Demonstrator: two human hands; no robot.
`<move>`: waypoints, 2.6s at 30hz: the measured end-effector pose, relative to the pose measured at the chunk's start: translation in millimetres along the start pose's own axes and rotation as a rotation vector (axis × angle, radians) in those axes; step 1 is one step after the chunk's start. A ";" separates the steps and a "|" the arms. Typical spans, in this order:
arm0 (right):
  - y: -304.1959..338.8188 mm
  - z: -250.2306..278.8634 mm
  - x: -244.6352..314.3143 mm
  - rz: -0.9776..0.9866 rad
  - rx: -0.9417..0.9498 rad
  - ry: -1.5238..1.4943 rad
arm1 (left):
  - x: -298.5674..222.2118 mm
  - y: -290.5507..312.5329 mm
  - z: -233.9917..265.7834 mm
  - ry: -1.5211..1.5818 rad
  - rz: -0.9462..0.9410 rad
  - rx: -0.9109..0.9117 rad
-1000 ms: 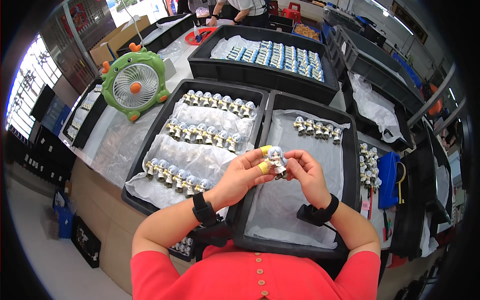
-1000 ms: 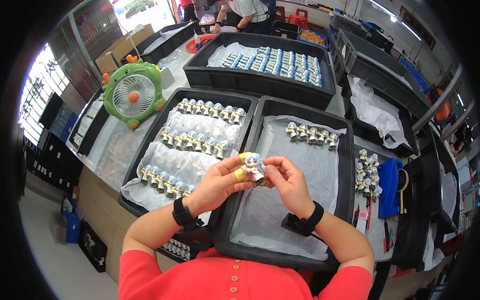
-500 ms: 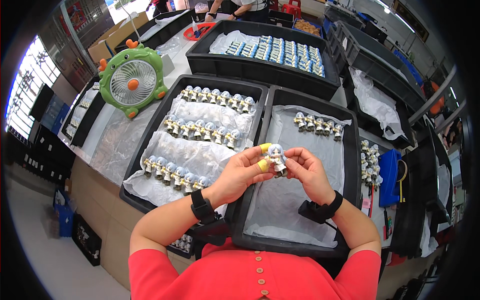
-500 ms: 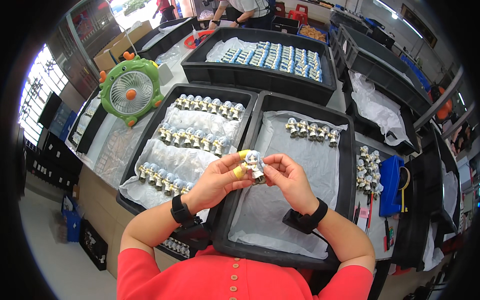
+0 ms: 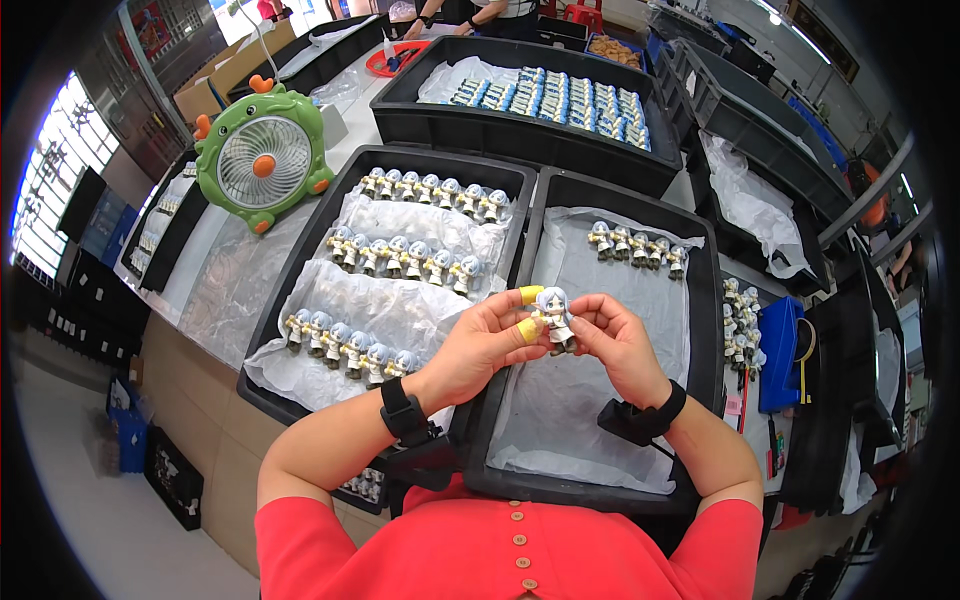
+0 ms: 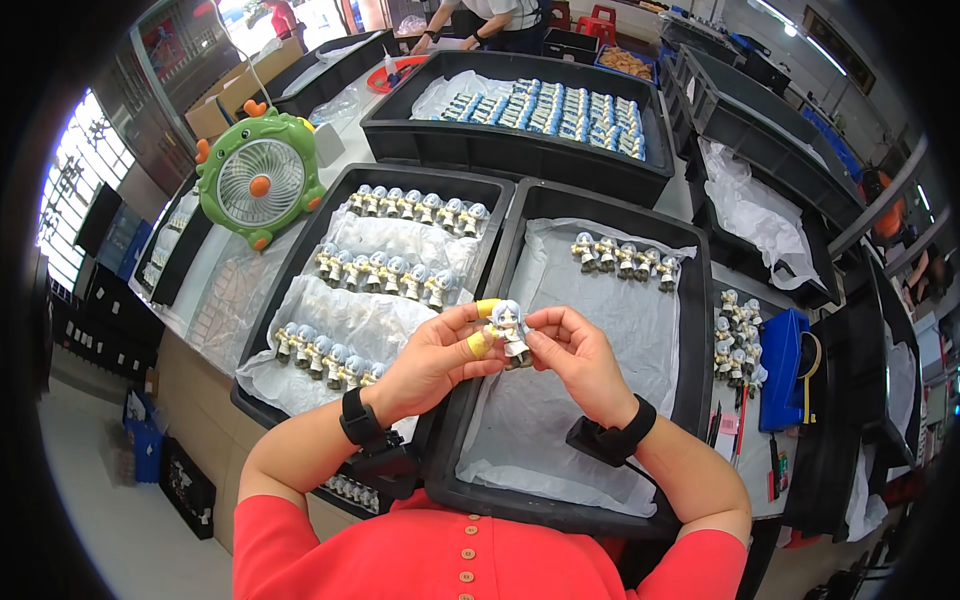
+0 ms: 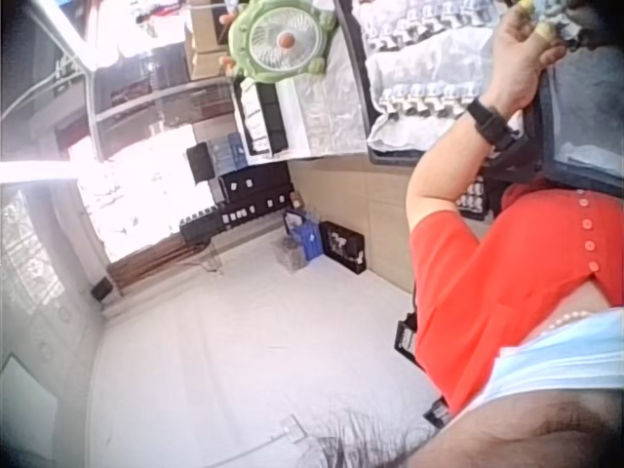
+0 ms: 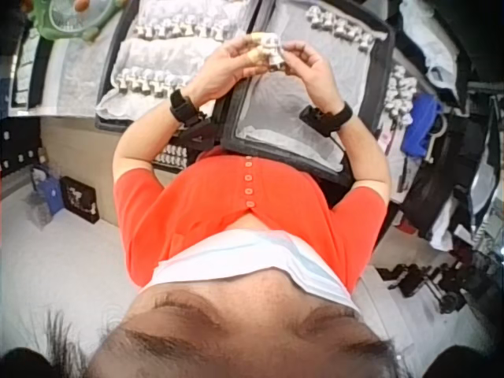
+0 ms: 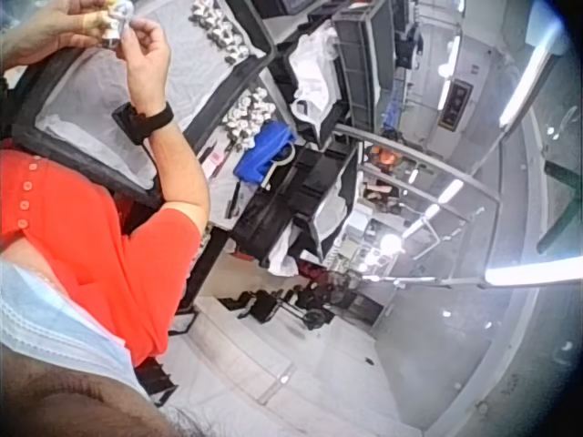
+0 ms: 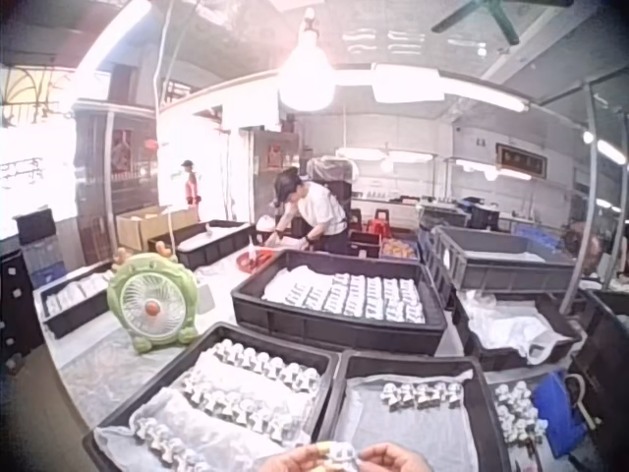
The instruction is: The person assembles small figurines by attaching a head to a body and placing them into trays. They use a small tool to adjust parts on some figurines and arrange them in rows within black trays lined with white paper.
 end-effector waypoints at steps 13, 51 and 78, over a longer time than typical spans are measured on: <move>-0.1 2.3 0.1 0.011 0.000 0.023 | 3.6 -2.2 0.8 0.046 0.035 0.021; 1.6 0.7 -12.4 -0.109 -0.056 -0.006 | 12.0 -1.9 6.3 0.057 0.101 0.006; 28.4 -17.4 50.1 0.567 -0.171 0.712 | 4.6 2.7 -7.8 -0.055 -0.008 0.014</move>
Point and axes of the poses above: each hand's wrist, its own y-axis away from the middle knuckle, its own z-axis out of the back of the hand, x = y × z, the point moved 8 cm from there along -y, towards the middle knuckle, and after that the axes turned 3 degrees about -x, right-handed, at the moved point
